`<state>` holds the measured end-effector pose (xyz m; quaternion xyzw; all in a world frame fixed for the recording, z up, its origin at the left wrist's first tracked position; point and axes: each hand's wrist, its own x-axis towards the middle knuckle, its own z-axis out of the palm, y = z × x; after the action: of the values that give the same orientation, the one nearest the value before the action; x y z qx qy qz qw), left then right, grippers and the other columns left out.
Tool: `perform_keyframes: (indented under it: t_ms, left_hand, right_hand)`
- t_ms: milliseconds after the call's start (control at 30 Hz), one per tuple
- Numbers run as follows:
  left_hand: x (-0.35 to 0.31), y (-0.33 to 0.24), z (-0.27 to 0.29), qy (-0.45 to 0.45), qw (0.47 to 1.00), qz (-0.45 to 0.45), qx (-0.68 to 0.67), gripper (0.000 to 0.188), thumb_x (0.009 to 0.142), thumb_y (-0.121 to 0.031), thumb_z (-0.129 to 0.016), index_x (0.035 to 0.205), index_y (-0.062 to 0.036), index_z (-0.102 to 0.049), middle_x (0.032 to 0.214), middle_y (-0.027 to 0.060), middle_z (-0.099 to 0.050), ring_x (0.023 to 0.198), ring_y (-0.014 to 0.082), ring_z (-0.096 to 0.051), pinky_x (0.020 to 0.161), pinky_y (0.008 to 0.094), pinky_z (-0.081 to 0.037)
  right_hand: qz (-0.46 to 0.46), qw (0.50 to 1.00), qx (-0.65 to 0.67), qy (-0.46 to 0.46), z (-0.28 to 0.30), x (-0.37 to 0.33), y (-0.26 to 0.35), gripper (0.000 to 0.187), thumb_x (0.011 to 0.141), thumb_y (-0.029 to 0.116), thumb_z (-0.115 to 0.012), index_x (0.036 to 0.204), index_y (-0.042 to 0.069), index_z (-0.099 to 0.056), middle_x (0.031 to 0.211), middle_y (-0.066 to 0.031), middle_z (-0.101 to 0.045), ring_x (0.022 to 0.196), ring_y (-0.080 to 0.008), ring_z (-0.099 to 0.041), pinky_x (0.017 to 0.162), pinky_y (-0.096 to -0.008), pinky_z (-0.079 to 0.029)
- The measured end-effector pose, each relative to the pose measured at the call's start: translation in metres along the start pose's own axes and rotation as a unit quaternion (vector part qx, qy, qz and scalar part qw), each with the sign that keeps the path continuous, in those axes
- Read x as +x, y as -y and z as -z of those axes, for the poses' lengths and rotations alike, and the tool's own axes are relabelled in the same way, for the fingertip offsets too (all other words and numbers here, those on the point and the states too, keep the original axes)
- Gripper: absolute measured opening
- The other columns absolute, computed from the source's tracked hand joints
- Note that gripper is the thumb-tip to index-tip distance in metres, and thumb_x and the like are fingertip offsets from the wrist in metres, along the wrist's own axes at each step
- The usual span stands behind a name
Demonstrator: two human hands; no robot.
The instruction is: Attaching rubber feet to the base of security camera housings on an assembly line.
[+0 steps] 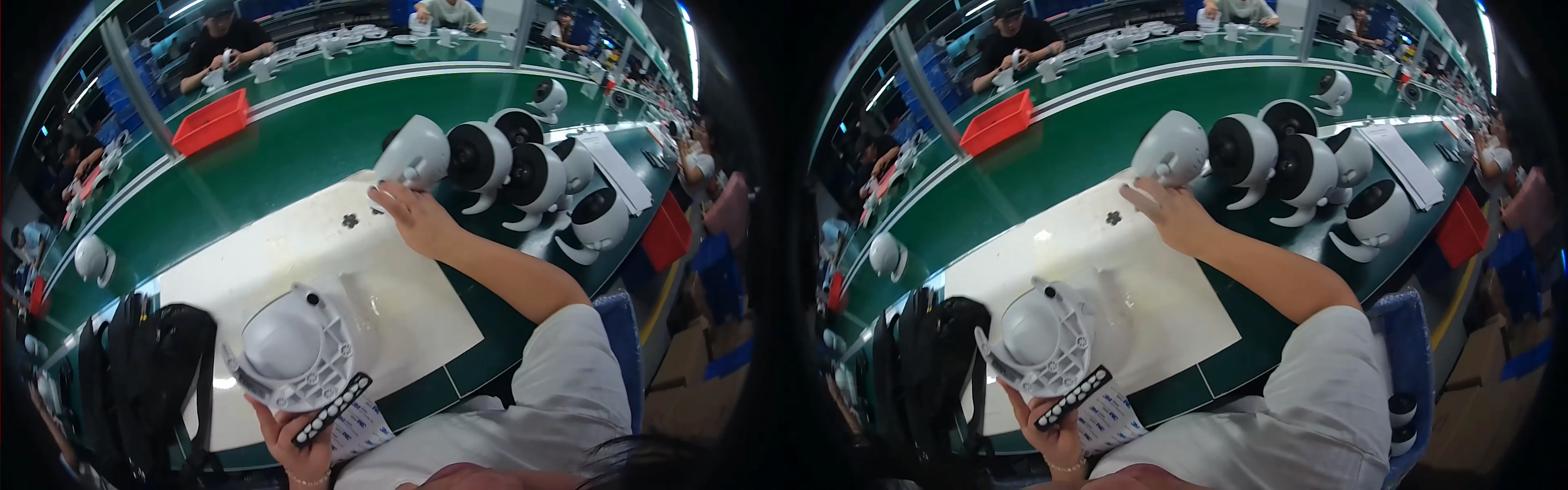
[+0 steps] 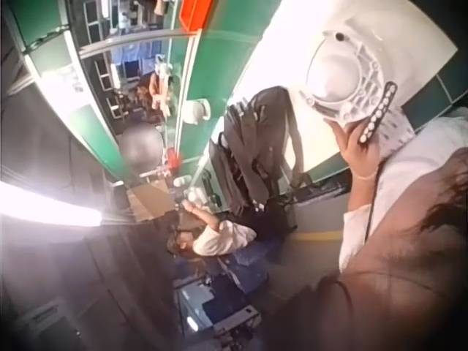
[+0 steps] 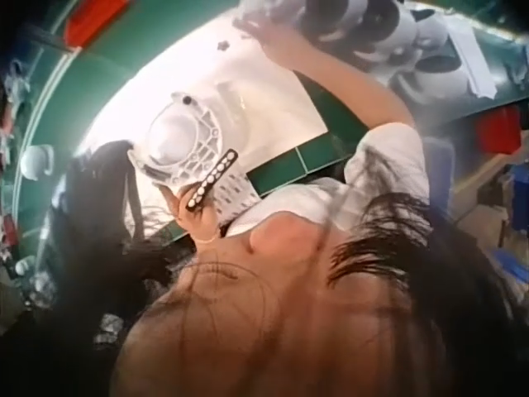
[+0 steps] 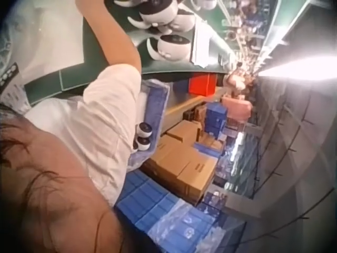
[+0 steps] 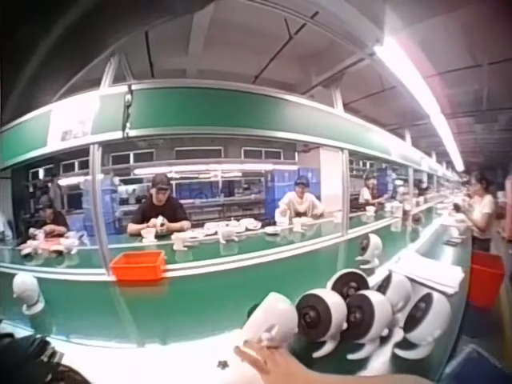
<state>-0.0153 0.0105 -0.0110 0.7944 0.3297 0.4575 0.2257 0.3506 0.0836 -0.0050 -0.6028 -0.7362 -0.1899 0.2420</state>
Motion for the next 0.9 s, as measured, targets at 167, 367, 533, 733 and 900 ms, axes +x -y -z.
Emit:
perform_keyframes:
  t_ms: [167,367,533,733,900]
  left_hand:
    - [0.007,-0.005,-0.007,-0.039,0.997,-0.011,-0.062,0.027,0.058,0.003,-0.072,0.079,-0.0014,-0.056,0.133,0.0336,-0.024,0.065,0.0199,-0.061,0.07,0.0261,-0.049]
    - [0.007,-0.005,-0.007,-0.04,0.995,-0.012,-0.087,0.023,0.058,0.006,-0.069,0.078,0.0014,-0.059,0.133,0.0326,-0.026,0.067,0.0186,-0.061,0.065,0.0258,-0.05]
    - [0.007,-0.006,-0.004,-0.04,0.996,-0.023,-0.076,0.024,0.06,0.003,-0.072,0.08,0.0019,-0.06,0.134,0.0305,-0.025,0.07,0.0169,-0.061,0.064,0.0247,-0.05]
    - [0.011,-0.005,-0.006,-0.033,0.996,-0.027,-0.082,0.026,0.058,0.004,-0.073,0.081,0.0019,-0.061,0.134,0.029,-0.028,0.068,0.0167,-0.061,0.061,0.0245,-0.05]
    - [0.012,-0.002,-0.005,-0.037,0.994,-0.038,-0.092,0.027,0.057,0.004,-0.073,0.081,0.002,-0.061,0.135,0.027,-0.028,0.066,0.017,-0.061,0.059,0.0246,-0.05]
  right_hand:
    - [-0.027,0.992,0.084,0.09,0.013,-0.033,0.026,0.051,0.077,0.0,-0.05,0.125,0.01,-0.036,0.121,-0.0132,-0.044,0.107,-0.0347,-0.045,0.09,-0.0449,-0.035]
    - [-0.088,0.945,0.28,0.144,0.065,-0.027,0.07,0.057,0.078,0.004,-0.055,0.128,0.01,-0.031,0.119,-0.013,-0.046,0.102,-0.0265,-0.051,0.089,-0.0403,-0.038]
    - [-0.147,0.777,0.611,0.039,0.084,0.023,0.116,0.071,0.078,0.005,-0.056,0.133,0.006,-0.011,0.121,-0.0162,-0.038,0.098,-0.0212,-0.053,0.087,-0.0338,-0.041]
    - [-0.218,0.668,0.704,0.103,0.072,0.05,0.135,0.081,0.076,0.001,-0.055,0.136,0.015,-0.002,0.121,-0.0173,-0.037,0.087,-0.0199,-0.058,0.08,-0.0295,-0.045]
    - [-0.277,0.535,0.793,0.083,0.073,0.045,0.136,0.081,0.076,-0.002,-0.056,0.136,0.015,-0.004,0.118,-0.0144,-0.041,0.09,-0.0216,-0.058,0.082,-0.0306,-0.045]
